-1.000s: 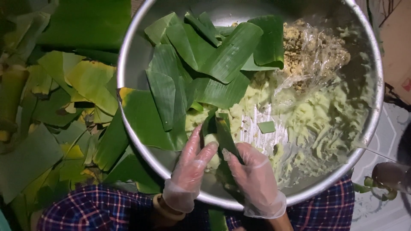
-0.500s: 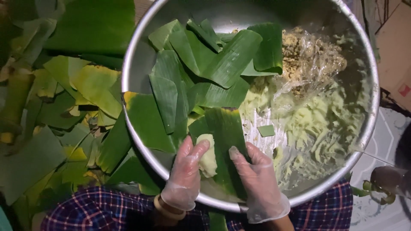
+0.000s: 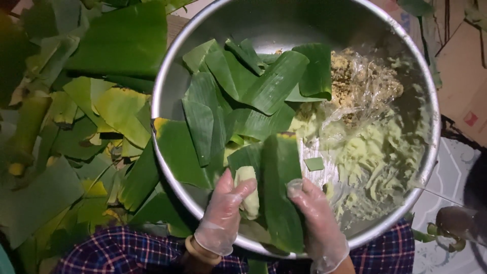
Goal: Portioning and shaping green dough onto banana leaves inside a large metal basin.
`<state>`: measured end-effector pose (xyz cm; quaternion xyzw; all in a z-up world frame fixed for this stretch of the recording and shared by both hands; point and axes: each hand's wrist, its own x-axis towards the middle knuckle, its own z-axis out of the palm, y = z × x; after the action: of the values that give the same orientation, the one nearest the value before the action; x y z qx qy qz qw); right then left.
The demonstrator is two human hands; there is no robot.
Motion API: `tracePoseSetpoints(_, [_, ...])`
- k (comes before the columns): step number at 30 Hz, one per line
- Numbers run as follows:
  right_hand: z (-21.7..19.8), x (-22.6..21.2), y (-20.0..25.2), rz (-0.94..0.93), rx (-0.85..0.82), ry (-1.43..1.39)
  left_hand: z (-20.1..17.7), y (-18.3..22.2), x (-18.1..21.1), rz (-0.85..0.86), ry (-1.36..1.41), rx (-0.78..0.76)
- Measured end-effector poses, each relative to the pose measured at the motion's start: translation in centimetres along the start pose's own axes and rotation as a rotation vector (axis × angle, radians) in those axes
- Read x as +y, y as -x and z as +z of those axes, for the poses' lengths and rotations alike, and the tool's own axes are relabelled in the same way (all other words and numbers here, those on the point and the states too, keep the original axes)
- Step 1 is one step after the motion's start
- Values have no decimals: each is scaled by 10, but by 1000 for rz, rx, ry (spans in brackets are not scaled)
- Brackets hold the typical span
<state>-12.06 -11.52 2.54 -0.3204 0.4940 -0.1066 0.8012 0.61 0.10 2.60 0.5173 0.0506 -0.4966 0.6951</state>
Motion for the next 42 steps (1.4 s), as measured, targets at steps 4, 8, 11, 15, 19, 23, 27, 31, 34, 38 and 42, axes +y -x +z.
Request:
tracePoseSetpoints(4, [23, -12, 8, 19, 58, 103, 1, 3, 4, -61, 45, -13])
tracePoseSetpoints(8, [20, -3, 3, -143, 122, 150, -23, -9, -21, -131, -21, 121])
tracePoseSetpoints(11, [5, 16, -5, -520, 175, 580, -8, -1, 1, -44, 193, -185])
tracePoseSetpoints(15, [10, 20, -5, -686, 270, 697, -25, -13, -13, -197, 340, -172])
tracePoseSetpoints(19, [14, 15, 1, -532, 153, 409, -42, -4, -29, 292, -239, -318])
tracePoseSetpoints(23, [28, 0, 12, -114, 153, -15, 9, 7, 16, -64, 62, -128])
tracePoseSetpoints(27, [25, 5, 10, -145, 80, 167, 9, 6, 12, -7, -135, -73])
tracePoseSetpoints(31, [1, 21, 2, -1128, 104, 1025, -5, -1, 0, 76, -359, 25])
tracePoseSetpoints(34, [13, 19, 9, -1137, -64, 1350, -41, -13, -40, 414, -526, -105])
tracePoseSetpoints(38, [33, 11, 4, -1030, -90, 1661, 13, 6, 19, -227, 6, 32])
tracePoseSetpoints(42, [31, 6, -10, -1008, -120, 1582, -3, -2, -1, -150, -19, -13])
